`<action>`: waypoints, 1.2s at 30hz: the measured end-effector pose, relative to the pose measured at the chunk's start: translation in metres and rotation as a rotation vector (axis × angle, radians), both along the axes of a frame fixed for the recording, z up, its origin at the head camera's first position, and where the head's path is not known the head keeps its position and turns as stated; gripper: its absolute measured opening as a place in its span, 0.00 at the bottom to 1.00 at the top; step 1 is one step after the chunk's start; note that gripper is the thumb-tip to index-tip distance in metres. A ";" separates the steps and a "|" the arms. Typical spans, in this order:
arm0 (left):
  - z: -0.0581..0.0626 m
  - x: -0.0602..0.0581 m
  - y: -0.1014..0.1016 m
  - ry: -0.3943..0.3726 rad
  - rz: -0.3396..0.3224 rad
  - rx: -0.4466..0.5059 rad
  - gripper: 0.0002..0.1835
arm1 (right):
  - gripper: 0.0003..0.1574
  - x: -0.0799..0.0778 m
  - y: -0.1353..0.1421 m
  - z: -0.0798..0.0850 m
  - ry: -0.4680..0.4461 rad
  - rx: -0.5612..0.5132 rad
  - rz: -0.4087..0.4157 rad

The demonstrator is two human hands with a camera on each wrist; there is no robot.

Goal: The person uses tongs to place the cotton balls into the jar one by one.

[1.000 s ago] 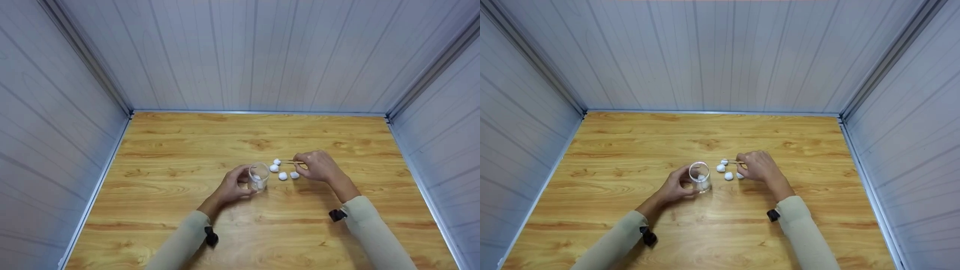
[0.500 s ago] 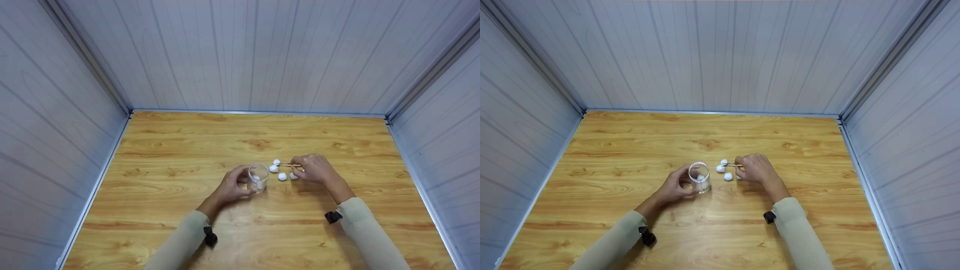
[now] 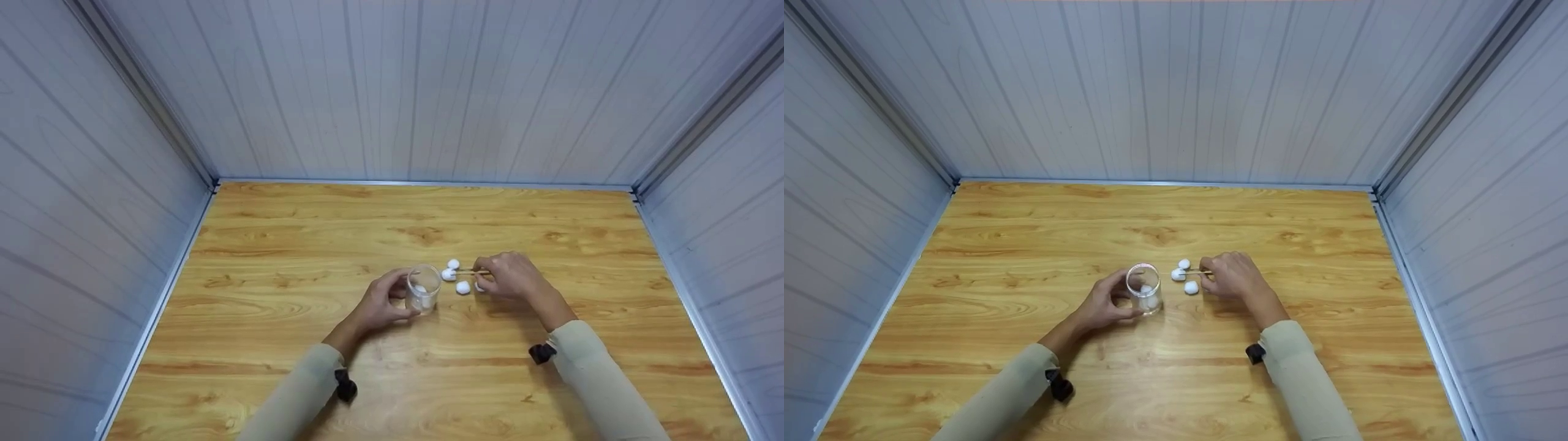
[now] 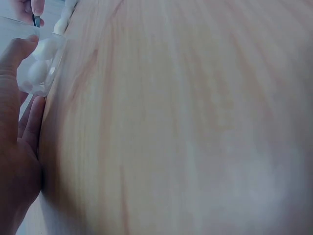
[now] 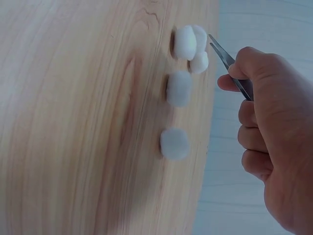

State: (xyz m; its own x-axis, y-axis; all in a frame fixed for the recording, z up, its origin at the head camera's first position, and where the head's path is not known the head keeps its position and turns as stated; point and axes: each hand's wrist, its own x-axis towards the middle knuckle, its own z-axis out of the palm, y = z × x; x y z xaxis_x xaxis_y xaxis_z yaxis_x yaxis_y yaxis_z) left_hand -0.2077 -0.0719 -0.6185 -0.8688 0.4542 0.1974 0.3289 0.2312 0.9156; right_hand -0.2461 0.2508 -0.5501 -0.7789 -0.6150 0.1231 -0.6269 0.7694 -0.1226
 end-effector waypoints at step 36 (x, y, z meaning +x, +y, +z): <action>-0.002 -0.001 -0.001 0.009 -0.005 -0.037 0.41 | 0.06 0.000 0.000 -0.009 0.099 -0.073 0.053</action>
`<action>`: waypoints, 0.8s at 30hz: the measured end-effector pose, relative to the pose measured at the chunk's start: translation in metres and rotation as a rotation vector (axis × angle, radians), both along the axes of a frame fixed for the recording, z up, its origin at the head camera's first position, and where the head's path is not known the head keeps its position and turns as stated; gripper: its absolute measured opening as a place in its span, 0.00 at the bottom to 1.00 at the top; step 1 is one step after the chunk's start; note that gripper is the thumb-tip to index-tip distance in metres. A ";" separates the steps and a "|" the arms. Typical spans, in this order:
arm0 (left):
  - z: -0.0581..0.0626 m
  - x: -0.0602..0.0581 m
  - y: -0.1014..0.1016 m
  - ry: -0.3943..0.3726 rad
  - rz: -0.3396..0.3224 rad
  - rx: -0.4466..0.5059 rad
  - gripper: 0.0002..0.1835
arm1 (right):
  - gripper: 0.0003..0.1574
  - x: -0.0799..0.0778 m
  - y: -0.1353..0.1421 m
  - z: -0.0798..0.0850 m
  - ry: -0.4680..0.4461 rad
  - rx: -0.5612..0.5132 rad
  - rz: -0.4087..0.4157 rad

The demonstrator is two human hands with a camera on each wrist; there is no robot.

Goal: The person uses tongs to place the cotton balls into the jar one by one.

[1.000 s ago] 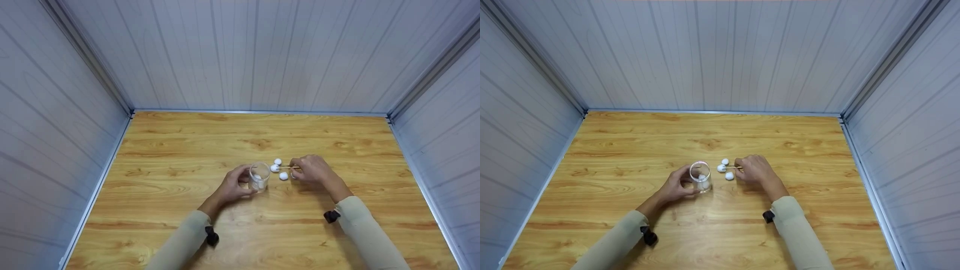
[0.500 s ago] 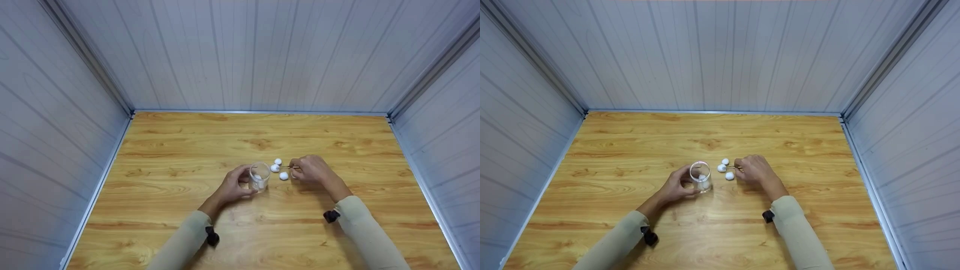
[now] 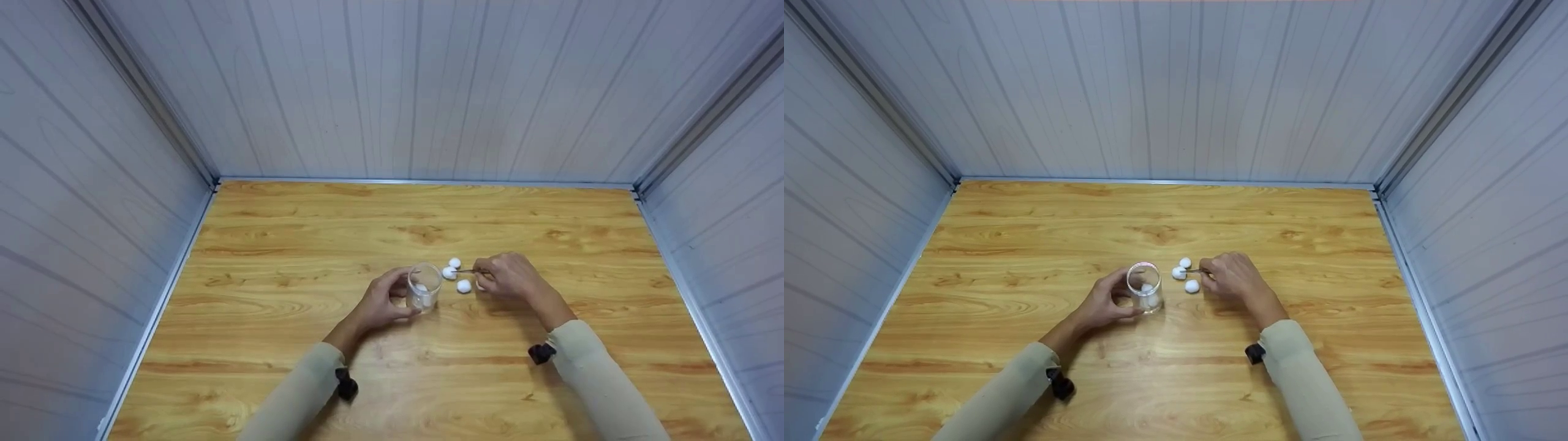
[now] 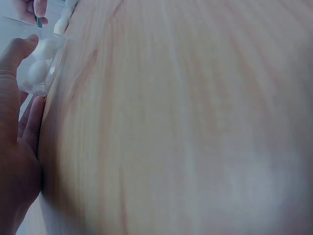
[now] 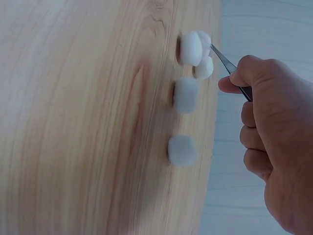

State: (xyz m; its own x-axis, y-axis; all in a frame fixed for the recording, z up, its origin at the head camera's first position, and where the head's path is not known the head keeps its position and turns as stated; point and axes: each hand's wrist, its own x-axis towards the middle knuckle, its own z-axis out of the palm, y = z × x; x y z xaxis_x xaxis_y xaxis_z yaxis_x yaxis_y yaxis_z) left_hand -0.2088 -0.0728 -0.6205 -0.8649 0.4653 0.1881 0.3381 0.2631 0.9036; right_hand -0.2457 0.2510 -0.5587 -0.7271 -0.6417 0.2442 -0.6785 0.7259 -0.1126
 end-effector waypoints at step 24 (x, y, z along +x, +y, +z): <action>-0.001 0.000 0.000 0.004 -0.023 0.045 0.41 | 0.07 0.002 0.004 0.017 0.009 -0.068 0.005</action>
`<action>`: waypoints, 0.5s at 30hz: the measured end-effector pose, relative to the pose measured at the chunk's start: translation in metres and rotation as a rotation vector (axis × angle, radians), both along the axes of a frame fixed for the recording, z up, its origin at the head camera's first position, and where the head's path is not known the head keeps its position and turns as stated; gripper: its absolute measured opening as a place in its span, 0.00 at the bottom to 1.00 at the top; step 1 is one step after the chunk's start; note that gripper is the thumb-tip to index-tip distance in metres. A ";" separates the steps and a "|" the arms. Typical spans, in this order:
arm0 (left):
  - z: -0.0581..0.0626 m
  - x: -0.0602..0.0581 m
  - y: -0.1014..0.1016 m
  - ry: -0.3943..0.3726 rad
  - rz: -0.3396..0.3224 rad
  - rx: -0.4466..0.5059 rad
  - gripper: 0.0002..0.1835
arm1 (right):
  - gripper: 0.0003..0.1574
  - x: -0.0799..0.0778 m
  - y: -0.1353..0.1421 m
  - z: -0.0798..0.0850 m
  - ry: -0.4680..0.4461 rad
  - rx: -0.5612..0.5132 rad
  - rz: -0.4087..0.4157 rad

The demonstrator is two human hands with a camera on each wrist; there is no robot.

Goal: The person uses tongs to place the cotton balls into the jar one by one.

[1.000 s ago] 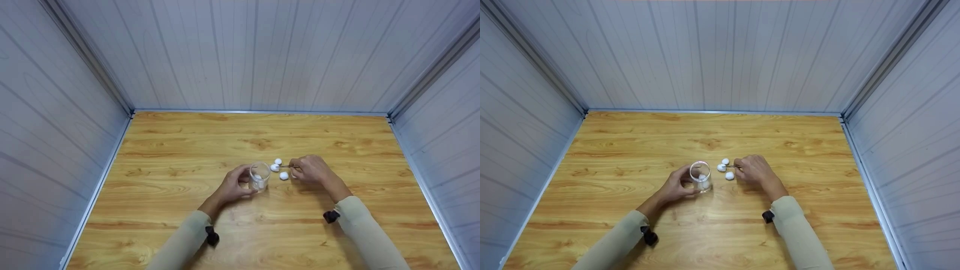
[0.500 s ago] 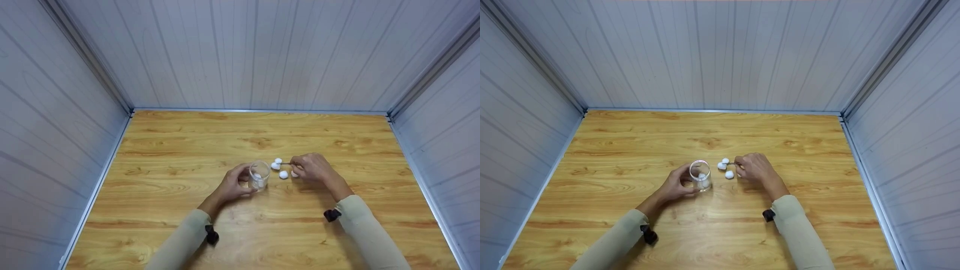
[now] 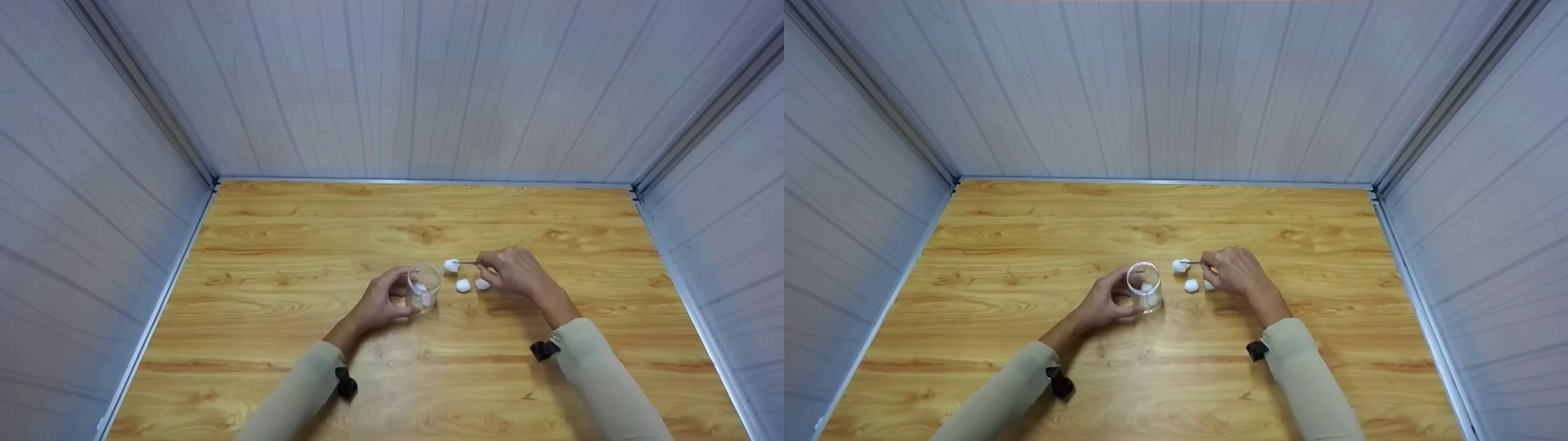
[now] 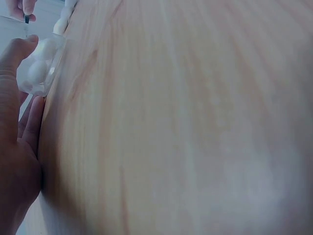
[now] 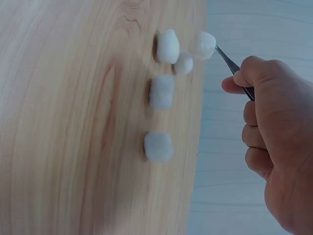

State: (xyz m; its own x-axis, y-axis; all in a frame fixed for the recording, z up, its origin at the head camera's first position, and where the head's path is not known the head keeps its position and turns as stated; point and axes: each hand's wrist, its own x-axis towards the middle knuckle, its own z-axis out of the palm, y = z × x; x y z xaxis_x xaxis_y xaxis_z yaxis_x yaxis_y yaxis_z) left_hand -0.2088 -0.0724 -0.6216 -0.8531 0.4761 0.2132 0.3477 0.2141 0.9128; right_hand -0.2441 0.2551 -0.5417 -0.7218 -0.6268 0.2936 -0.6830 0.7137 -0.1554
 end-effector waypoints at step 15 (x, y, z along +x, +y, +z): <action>0.000 0.000 0.000 0.020 0.015 -0.043 0.41 | 0.07 -0.002 -0.001 0.021 0.053 -0.027 0.004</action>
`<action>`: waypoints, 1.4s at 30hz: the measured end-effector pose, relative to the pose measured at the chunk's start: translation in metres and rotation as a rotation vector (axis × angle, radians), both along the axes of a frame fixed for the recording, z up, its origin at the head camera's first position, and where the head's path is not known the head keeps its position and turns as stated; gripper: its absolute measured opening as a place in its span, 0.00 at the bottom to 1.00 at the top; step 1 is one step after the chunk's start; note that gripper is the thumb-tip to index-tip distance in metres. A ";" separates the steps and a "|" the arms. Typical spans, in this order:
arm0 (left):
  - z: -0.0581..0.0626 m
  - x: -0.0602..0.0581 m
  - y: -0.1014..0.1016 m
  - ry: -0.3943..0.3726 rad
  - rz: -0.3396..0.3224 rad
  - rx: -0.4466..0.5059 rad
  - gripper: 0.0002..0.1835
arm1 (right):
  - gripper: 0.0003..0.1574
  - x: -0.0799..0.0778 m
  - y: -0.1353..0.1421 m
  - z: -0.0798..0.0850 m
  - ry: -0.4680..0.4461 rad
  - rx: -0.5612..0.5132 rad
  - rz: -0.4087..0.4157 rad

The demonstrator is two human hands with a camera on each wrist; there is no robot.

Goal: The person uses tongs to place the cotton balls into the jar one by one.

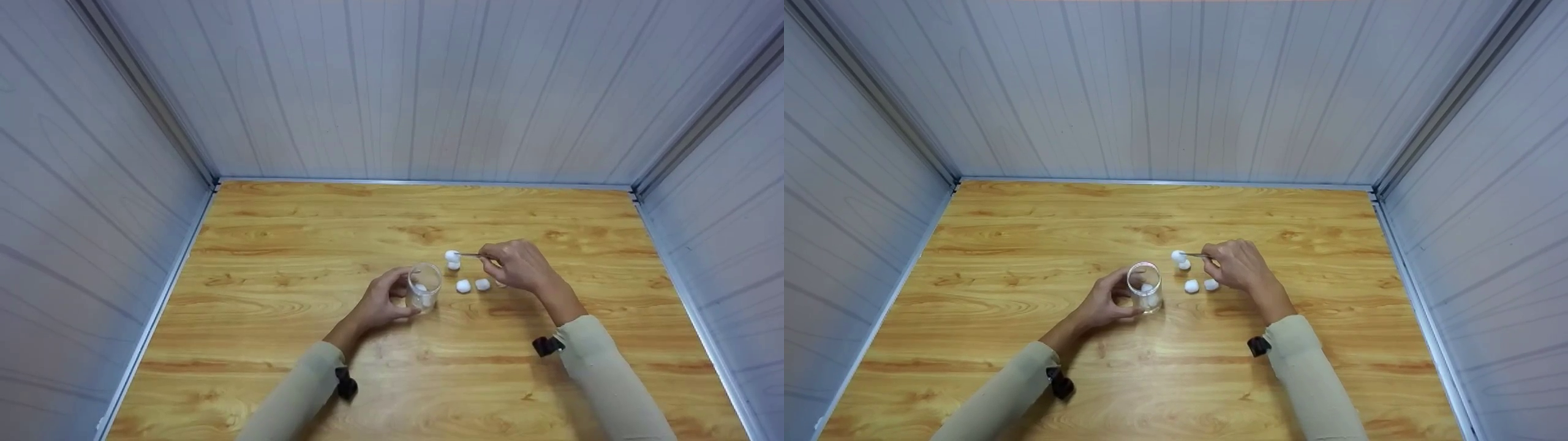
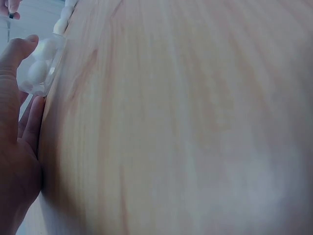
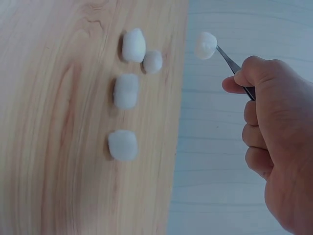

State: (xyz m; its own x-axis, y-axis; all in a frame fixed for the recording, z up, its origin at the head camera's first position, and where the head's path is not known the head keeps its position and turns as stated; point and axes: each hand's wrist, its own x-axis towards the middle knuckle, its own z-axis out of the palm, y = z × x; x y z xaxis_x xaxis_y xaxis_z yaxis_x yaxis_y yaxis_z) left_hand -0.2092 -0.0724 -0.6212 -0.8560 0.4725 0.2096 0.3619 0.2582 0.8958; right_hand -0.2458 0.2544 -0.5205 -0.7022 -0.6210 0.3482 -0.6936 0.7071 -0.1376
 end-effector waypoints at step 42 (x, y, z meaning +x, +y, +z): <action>0.003 0.000 -0.001 -0.029 -0.007 -0.001 0.40 | 0.04 0.016 -0.014 0.033 0.149 -0.156 0.117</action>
